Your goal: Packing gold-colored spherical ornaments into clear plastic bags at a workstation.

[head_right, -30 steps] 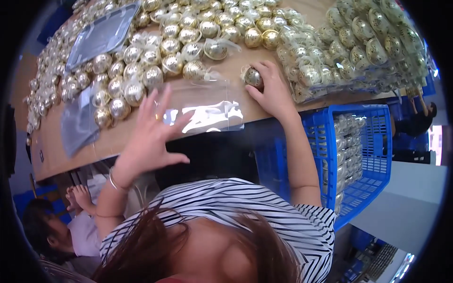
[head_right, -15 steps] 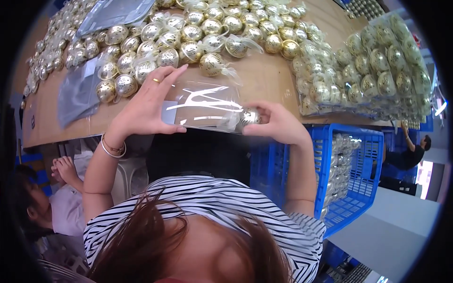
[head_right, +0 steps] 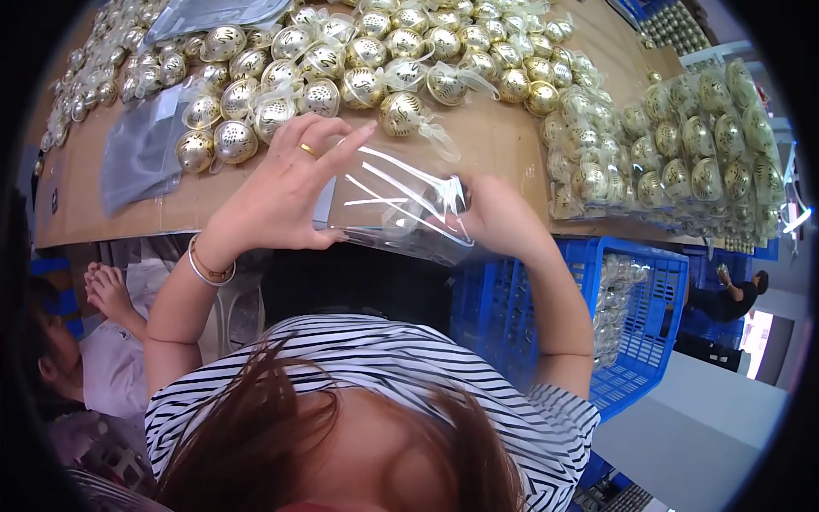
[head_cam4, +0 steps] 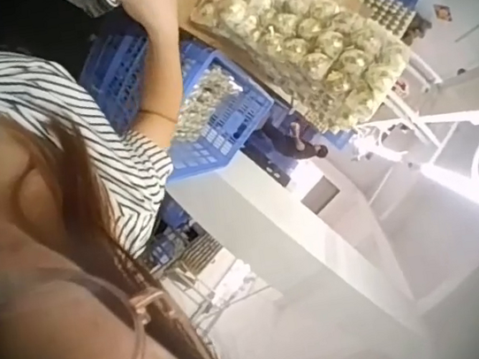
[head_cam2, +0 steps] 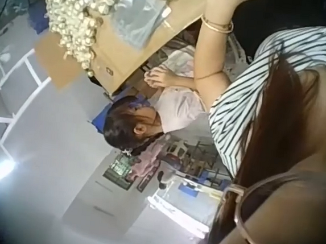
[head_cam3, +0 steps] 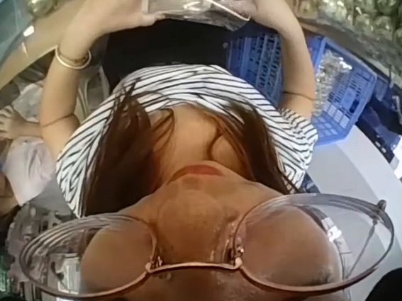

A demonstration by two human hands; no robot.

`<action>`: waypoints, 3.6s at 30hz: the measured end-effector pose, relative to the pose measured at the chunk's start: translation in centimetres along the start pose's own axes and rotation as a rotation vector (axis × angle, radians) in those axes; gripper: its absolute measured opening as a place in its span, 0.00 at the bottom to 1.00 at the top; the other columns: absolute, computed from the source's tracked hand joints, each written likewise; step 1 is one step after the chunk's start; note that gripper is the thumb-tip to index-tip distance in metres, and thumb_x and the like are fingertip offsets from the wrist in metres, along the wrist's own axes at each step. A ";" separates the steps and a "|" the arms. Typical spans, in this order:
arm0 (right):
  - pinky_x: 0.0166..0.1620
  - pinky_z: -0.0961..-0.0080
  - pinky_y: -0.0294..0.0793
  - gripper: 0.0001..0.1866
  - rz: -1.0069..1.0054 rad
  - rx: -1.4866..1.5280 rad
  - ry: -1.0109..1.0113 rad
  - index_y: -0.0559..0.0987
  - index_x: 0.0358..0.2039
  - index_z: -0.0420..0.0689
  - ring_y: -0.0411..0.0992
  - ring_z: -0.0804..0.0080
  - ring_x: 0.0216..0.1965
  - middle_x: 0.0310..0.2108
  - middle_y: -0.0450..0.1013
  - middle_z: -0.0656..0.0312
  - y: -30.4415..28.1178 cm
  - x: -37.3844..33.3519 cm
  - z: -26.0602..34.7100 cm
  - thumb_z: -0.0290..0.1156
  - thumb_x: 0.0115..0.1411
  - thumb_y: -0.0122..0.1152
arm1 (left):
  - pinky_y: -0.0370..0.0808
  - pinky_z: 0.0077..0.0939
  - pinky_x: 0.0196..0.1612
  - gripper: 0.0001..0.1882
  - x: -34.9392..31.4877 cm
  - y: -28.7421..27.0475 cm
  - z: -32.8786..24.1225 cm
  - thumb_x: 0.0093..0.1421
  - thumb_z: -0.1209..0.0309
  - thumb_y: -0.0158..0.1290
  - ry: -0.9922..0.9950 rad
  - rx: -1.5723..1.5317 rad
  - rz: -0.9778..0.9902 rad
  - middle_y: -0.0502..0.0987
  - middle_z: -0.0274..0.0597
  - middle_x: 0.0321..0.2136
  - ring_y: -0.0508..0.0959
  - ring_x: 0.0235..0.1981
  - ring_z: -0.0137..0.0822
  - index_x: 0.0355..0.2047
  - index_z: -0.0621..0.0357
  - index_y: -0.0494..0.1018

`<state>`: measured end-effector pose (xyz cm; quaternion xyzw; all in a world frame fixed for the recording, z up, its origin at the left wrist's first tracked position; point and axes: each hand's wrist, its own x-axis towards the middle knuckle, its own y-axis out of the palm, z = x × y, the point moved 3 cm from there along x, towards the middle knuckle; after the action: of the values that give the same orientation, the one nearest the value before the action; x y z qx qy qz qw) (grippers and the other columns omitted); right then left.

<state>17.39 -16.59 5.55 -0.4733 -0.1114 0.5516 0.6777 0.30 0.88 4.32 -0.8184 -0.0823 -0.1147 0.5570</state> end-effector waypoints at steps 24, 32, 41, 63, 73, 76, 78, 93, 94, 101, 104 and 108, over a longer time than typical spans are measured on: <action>0.27 0.71 0.73 0.15 -0.134 -0.133 0.297 0.80 0.35 0.37 0.76 0.66 0.23 0.19 0.75 0.56 -5.9 2.6 -2.4 0.37 0.61 0.55 | 0.58 0.43 0.59 0.34 0.4 3.1 -0.4 0.56 0.58 0.54 -0.141 -0.039 -0.129 0.64 0.55 0.51 0.62 0.54 0.53 0.57 0.67 0.58; 0.37 0.66 0.74 0.36 -0.102 -0.447 0.091 0.79 0.32 0.34 0.76 0.56 0.32 0.28 0.76 0.47 -2.1 10.7 2.9 0.60 0.41 0.68 | 0.61 0.41 0.58 0.33 1.2 3.1 -1.0 0.55 0.57 0.55 -0.075 0.005 -0.090 0.66 0.54 0.48 0.63 0.52 0.52 0.54 0.67 0.61; 0.50 0.77 0.70 0.34 -0.540 0.687 -0.166 0.64 0.55 0.39 0.67 0.71 0.50 0.49 0.65 0.58 -1.9 0.4 -6.7 0.23 0.48 0.67 | 0.61 0.42 0.58 0.31 1.1 3.0 -0.5 0.58 0.57 0.53 -0.167 -0.076 -0.093 0.66 0.54 0.50 0.63 0.54 0.52 0.55 0.66 0.61; 0.48 0.74 0.73 0.40 0.338 0.965 -0.121 0.63 0.58 0.40 0.70 0.71 0.49 0.51 0.69 0.55 5.6 2.2 -1.1 0.23 0.45 0.73 | 0.59 0.40 0.58 0.22 0.9 3.1 0.1 0.62 0.66 0.46 -0.189 -0.184 -0.140 0.66 0.53 0.50 0.63 0.53 0.51 0.54 0.63 0.63; 0.38 0.75 0.74 0.24 -0.046 0.476 -0.202 0.72 0.39 0.40 0.74 0.76 0.34 0.36 0.74 0.60 7.3 4.3 3.5 0.28 0.44 0.74 | 0.60 0.42 0.58 0.28 1.0 3.1 0.6 0.59 0.59 0.51 -0.154 -0.210 -0.156 0.65 0.54 0.50 0.62 0.54 0.52 0.55 0.63 0.62; 0.34 0.77 0.72 0.14 0.166 0.384 -0.528 0.76 0.38 0.40 0.72 0.77 0.29 0.26 0.75 0.64 4.5 4.8 0.5 0.32 0.54 0.67 | 0.58 0.42 0.60 0.45 0.4 1.9 0.8 0.48 0.50 0.61 -0.221 -0.159 -0.020 0.61 0.54 0.54 0.60 0.56 0.52 0.59 0.62 0.58; 0.30 0.79 0.72 0.12 0.446 0.536 -0.044 0.78 0.39 0.39 0.72 0.79 0.26 0.25 0.75 0.63 0.5 4.4 -3.6 0.33 0.59 0.61 | 0.57 0.41 0.60 0.44 -0.6 1.9 1.4 0.48 0.51 0.61 -0.310 -0.210 -0.075 0.60 0.54 0.54 0.60 0.56 0.52 0.60 0.62 0.57; 0.46 0.63 0.73 0.27 -0.379 -0.492 -0.049 0.74 0.41 0.38 0.74 0.55 0.43 0.45 0.73 0.50 -7.5 25.0 1.9 0.45 0.46 0.68 | 0.59 0.40 0.59 0.44 -0.2 2.6 0.8 0.47 0.52 0.62 -0.348 -0.332 -0.135 0.61 0.52 0.52 0.61 0.54 0.51 0.60 0.61 0.59; 0.48 0.63 0.73 0.27 -0.435 -0.440 -0.086 0.74 0.40 0.37 0.74 0.52 0.44 0.46 0.71 0.49 -7.5 25.2 0.8 0.44 0.45 0.69 | 0.59 0.40 0.59 0.44 0.0 2.6 0.9 0.47 0.52 0.62 -0.344 -0.353 -0.132 0.61 0.52 0.52 0.61 0.54 0.51 0.60 0.61 0.59; 0.44 0.77 0.75 0.32 -0.819 0.456 -0.298 0.66 0.56 0.41 0.72 0.71 0.44 0.50 0.66 0.52 -6.6 6.9 1.1 0.27 0.50 0.68 | 0.61 0.42 0.58 0.43 -0.5 2.4 1.5 0.49 0.49 0.60 -0.309 -0.292 -0.196 0.63 0.56 0.52 0.62 0.54 0.54 0.57 0.64 0.61; 0.45 0.76 0.74 0.32 -0.922 0.350 -0.264 0.65 0.58 0.44 0.71 0.68 0.48 0.53 0.65 0.52 -3.1 2.9 -5.9 0.26 0.52 0.65 | 0.60 0.42 0.58 0.43 0.2 2.5 1.4 0.48 0.49 0.60 -0.306 -0.281 -0.186 0.63 0.56 0.53 0.62 0.55 0.54 0.57 0.63 0.61; 0.55 0.68 0.67 0.33 -0.967 -0.457 -0.093 0.67 0.53 0.40 0.65 0.59 0.55 0.53 0.66 0.52 2.0 -1.5 -5.8 0.21 0.45 0.66 | 0.59 0.37 0.59 0.41 -0.2 2.9 1.7 0.49 0.53 0.60 -0.320 -0.232 -0.159 0.62 0.51 0.53 0.62 0.54 0.48 0.59 0.61 0.61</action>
<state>19.46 -21.01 1.52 -0.4785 -0.4640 0.1585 0.7284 0.99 1.37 1.07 -0.8757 -0.2203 -0.0354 0.4282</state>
